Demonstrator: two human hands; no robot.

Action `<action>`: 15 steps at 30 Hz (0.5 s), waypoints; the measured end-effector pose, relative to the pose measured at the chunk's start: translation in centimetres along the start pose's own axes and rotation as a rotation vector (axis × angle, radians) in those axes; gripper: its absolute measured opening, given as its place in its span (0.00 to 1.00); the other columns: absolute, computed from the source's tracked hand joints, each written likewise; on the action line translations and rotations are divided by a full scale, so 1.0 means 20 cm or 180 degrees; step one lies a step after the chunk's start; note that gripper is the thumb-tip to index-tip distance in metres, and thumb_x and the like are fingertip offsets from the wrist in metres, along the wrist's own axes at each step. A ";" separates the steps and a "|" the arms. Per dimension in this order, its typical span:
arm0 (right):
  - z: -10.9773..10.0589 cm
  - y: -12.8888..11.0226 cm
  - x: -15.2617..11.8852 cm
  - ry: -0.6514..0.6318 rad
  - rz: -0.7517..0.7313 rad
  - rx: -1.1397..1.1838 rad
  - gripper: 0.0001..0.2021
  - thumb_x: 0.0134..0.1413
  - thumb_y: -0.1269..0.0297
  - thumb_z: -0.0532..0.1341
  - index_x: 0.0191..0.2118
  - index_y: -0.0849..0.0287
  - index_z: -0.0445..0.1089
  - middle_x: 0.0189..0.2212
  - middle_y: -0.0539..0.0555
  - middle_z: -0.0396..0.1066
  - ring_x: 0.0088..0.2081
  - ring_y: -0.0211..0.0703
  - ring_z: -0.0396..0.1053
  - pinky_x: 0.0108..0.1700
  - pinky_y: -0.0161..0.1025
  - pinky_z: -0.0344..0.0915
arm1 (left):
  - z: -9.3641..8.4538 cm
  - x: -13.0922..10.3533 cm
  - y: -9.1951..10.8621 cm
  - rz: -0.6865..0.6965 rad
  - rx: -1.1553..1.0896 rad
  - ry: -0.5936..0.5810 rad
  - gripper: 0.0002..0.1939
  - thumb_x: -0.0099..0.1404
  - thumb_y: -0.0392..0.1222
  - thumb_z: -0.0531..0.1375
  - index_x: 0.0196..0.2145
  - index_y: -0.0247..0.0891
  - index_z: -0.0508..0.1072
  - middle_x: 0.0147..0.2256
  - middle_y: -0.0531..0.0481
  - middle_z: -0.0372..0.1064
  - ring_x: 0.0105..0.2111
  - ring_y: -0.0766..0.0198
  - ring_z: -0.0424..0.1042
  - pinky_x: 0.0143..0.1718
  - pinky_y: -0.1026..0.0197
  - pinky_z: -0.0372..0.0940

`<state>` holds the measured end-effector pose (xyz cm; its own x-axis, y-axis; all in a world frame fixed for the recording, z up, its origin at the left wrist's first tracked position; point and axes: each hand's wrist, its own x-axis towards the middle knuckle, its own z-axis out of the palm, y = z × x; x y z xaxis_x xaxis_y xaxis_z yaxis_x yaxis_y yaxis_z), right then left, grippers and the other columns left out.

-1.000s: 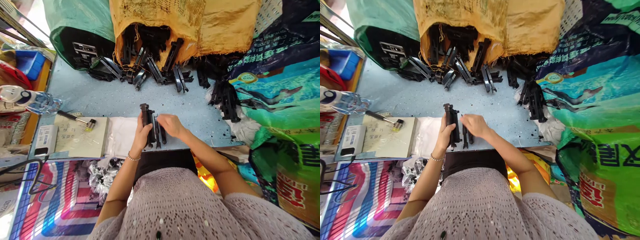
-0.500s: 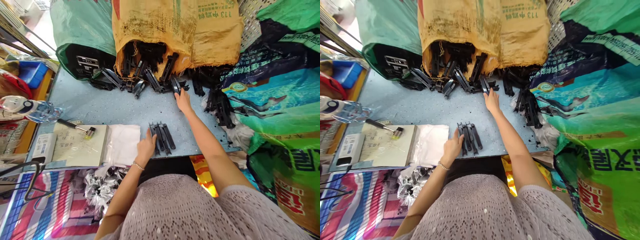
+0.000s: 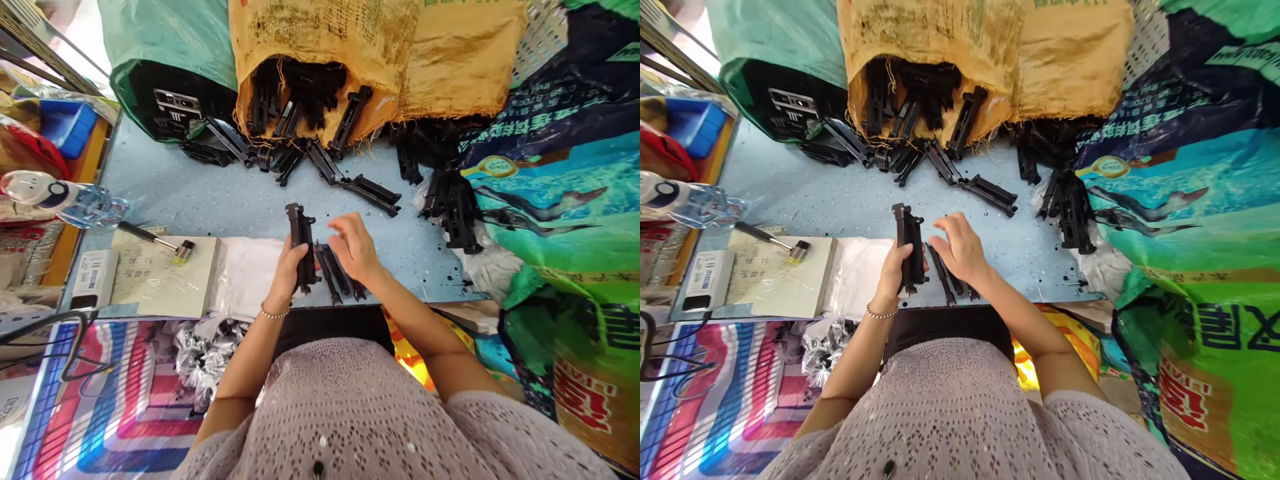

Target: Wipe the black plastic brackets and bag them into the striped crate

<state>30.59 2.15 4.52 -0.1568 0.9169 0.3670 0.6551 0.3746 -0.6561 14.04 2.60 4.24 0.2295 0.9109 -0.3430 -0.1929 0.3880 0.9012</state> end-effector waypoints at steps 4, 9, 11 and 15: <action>0.06 0.13 0.15 -0.0428 0.0060 -0.0323 0.24 0.73 0.45 0.44 0.38 0.56 0.68 0.36 0.58 0.70 0.41 0.51 0.68 0.44 0.45 0.63 | -0.02 -0.08 -0.03 -0.0127 0.0059 -0.0174 0.21 0.61 0.56 0.60 0.45 0.39 0.66 0.31 0.52 0.70 0.21 0.65 0.70 0.20 0.63 0.64; 0.10 0.01 0.01 -0.1116 0.0010 -0.0044 0.25 0.75 0.48 0.43 0.33 0.55 0.67 0.30 0.54 0.71 0.32 0.45 0.66 0.36 0.41 0.57 | -0.08 -0.05 -0.03 -0.0035 0.0181 0.0504 0.16 0.63 0.55 0.57 0.38 0.39 0.67 0.29 0.52 0.70 0.23 0.65 0.70 0.24 0.63 0.67; 0.11 -0.06 -0.10 -0.1272 -0.0459 -0.0152 0.23 0.73 0.48 0.48 0.34 0.56 0.69 0.31 0.55 0.72 0.34 0.46 0.67 0.36 0.42 0.57 | -0.11 -0.03 -0.02 -0.0009 0.0301 0.0671 0.17 0.66 0.57 0.55 0.35 0.39 0.68 0.27 0.51 0.70 0.25 0.64 0.70 0.27 0.62 0.67; 0.12 -0.06 -0.20 -0.1382 -0.0510 -0.0278 0.24 0.75 0.50 0.47 0.32 0.56 0.69 0.28 0.55 0.71 0.31 0.45 0.67 0.34 0.42 0.57 | -0.16 -0.03 -0.04 0.0339 0.1122 0.0693 0.19 0.70 0.57 0.54 0.38 0.37 0.73 0.34 0.48 0.75 0.34 0.61 0.73 0.36 0.61 0.68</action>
<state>28.63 -1.60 2.37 -0.5433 0.8282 0.1371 0.6542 0.5201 -0.5491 10.99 2.12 2.96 0.0118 0.9663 -0.2570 0.1418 0.2528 0.9571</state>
